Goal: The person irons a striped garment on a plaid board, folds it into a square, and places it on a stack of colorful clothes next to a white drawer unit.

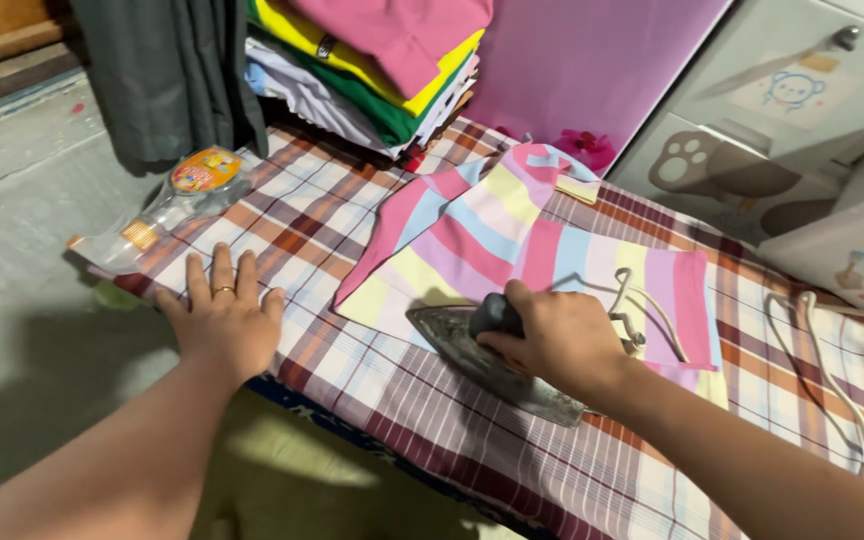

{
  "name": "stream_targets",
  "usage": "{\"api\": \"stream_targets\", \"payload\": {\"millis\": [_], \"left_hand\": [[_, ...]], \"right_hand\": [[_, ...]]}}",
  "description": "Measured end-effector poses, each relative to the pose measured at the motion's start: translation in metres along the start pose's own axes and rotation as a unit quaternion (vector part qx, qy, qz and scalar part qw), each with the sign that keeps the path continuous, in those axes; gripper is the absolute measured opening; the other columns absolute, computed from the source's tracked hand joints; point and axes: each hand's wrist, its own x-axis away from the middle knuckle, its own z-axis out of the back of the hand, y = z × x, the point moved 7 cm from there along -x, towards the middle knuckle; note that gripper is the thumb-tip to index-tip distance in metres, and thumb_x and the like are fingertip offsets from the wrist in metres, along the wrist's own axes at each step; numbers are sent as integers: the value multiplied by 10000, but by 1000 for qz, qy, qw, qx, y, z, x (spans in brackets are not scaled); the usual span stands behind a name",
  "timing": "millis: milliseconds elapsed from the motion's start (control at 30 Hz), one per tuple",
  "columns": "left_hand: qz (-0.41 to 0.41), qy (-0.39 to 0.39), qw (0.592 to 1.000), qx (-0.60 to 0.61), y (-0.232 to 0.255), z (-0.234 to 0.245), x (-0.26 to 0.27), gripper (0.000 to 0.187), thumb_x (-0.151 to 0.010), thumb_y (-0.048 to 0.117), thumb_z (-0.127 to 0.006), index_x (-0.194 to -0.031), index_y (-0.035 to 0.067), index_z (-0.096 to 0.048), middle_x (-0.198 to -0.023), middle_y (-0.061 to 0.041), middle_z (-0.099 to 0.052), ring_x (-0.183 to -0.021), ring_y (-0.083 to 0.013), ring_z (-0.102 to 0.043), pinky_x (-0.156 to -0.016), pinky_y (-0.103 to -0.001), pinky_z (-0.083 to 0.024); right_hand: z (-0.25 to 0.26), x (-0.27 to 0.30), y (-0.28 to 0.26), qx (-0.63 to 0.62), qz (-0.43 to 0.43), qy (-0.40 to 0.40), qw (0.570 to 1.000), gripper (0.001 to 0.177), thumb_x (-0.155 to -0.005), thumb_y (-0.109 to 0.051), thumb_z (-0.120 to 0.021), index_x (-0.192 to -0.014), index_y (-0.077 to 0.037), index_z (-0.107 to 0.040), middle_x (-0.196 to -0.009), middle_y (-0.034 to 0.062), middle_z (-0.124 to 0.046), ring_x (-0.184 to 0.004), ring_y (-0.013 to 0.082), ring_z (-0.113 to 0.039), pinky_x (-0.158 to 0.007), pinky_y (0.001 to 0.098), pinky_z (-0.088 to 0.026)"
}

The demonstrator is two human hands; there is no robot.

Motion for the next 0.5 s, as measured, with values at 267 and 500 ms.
{"api": "stream_targets", "payload": {"millis": [267, 500], "left_hand": [[-34, 59, 997, 27, 71, 36, 17, 710, -975, 528, -398, -1576, 155, -341, -1636, -132, -313, -1490, -336, -250, -1174, -647, -92], [-136, -54, 989, -33, 134, 36, 57, 785, -977, 625, -358, -1607, 197, -167, -1695, -40, -96, -1566, -252, -2, -1194, -622, -30]], "right_hand": [[-6, -3, 7, 8, 1, -30, 1000, 554, -843, -588, -723, -1062, -90, -621, -708, 131, -720, -648, 316, -723, -608, 430, -572], [-10, 19, 50, 30, -36, -45, 998, 540, -845, -618, -687, -1079, -134, -636, -717, 116, -726, -662, 289, -732, -617, 437, -584]]}}
